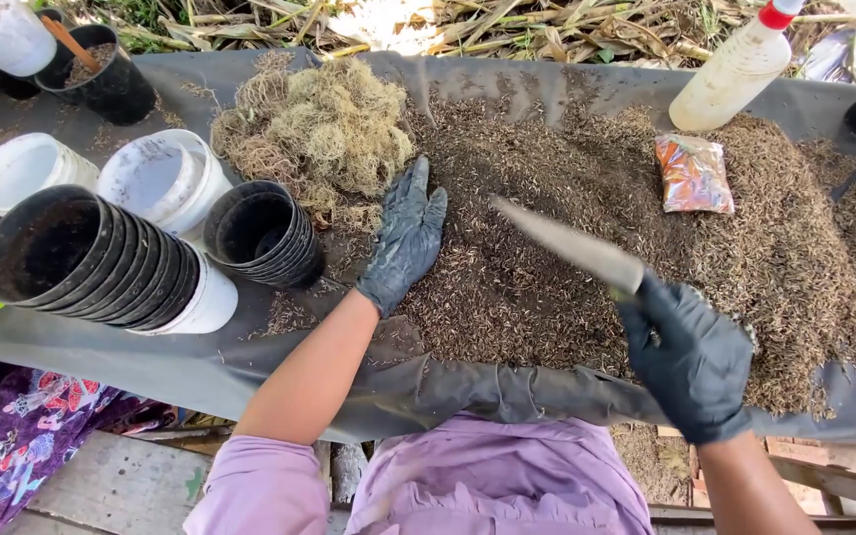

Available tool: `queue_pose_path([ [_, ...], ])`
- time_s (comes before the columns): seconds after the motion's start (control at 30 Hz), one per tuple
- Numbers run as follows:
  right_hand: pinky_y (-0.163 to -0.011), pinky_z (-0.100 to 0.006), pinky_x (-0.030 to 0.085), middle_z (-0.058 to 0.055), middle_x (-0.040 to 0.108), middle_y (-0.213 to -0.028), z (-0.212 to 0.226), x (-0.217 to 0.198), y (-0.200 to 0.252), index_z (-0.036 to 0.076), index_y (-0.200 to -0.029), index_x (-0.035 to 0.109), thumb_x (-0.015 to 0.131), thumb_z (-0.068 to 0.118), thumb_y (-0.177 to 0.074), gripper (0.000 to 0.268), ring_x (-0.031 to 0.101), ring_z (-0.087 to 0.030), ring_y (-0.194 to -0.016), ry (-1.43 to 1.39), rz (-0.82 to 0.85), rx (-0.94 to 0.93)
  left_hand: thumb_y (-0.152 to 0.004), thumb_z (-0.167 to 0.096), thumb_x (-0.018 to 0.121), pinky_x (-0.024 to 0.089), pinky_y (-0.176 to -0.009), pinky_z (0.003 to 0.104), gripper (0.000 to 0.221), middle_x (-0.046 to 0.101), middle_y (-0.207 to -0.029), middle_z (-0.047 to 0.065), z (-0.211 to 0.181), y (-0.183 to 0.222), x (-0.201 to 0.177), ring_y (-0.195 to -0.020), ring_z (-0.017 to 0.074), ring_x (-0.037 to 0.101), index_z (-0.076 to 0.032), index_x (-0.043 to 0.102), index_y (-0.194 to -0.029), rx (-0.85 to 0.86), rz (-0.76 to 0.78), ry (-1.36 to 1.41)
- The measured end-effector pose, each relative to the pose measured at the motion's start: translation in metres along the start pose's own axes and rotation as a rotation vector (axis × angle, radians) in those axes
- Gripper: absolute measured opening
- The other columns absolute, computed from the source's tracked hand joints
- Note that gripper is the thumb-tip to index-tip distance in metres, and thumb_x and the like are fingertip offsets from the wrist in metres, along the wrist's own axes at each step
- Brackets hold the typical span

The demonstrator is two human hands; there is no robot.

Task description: Mixing soil with a hand trowel and filling a small plastic nursery pot.

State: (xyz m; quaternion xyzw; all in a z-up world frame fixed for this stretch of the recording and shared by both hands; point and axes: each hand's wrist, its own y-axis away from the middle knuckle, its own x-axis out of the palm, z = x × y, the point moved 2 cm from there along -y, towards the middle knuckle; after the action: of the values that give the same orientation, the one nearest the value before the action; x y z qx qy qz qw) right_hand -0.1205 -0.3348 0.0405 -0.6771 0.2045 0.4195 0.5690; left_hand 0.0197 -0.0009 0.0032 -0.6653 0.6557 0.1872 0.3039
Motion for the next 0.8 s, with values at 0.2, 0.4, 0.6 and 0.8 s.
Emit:
queue_pose_path([
  [0.2,-0.043,-0.029,0.033,0.007,0.064,-0.076,0.029,0.022,0.030,0.027,-0.141,0.061,0.068,0.032,-0.095,0.047,0.048,-0.013,-0.050,-0.261,0.226,-0.035,-0.094,-0.071,0.010,0.019,-0.126,0.044,0.092,0.029,-0.167,0.017,-0.009,-0.008,-0.011,-0.155,0.0318,0.026,-0.007,0.021,-0.160,-0.044,-0.020,0.483],
  [0.4,-0.042,-0.030,0.038,0.002,0.059,-0.073,0.019,0.044,-0.026,0.018,-0.127,0.069,0.073,0.025,-0.100,0.028,0.047,-0.015,-0.052,-0.189,-0.018,-0.154,-0.096,-0.071,0.010,0.008,-0.127,0.056,0.087,0.049,-0.158,0.012,-0.005,-0.010,-0.013,-0.155,0.0322,0.030,-0.014,0.027,-0.160,-0.007,-0.094,0.598],
  [0.6,-0.050,-0.035,0.046,0.004,0.060,-0.062,-0.005,0.036,-0.077,0.041,-0.129,0.081,0.070,0.051,-0.107,0.027,0.063,-0.021,-0.055,0.108,-0.081,0.072,-0.107,-0.054,0.033,0.026,-0.128,0.049,0.066,0.044,-0.160,0.017,0.000,-0.007,-0.011,-0.152,0.0308,0.038,-0.011,0.034,-0.158,0.127,-0.121,0.721],
  [0.8,-0.052,-0.037,0.042,-0.002,0.064,-0.082,-0.004,0.006,-0.072,0.031,-0.149,0.072,0.064,0.039,-0.118,0.033,0.063,-0.024,-0.063,0.232,-0.117,0.098,-0.102,-0.059,0.031,0.015,-0.126,0.053,0.071,0.031,-0.168,0.007,-0.020,0.006,-0.008,-0.157,0.0361,0.021,-0.019,0.028,-0.160,0.050,-0.069,0.184],
])
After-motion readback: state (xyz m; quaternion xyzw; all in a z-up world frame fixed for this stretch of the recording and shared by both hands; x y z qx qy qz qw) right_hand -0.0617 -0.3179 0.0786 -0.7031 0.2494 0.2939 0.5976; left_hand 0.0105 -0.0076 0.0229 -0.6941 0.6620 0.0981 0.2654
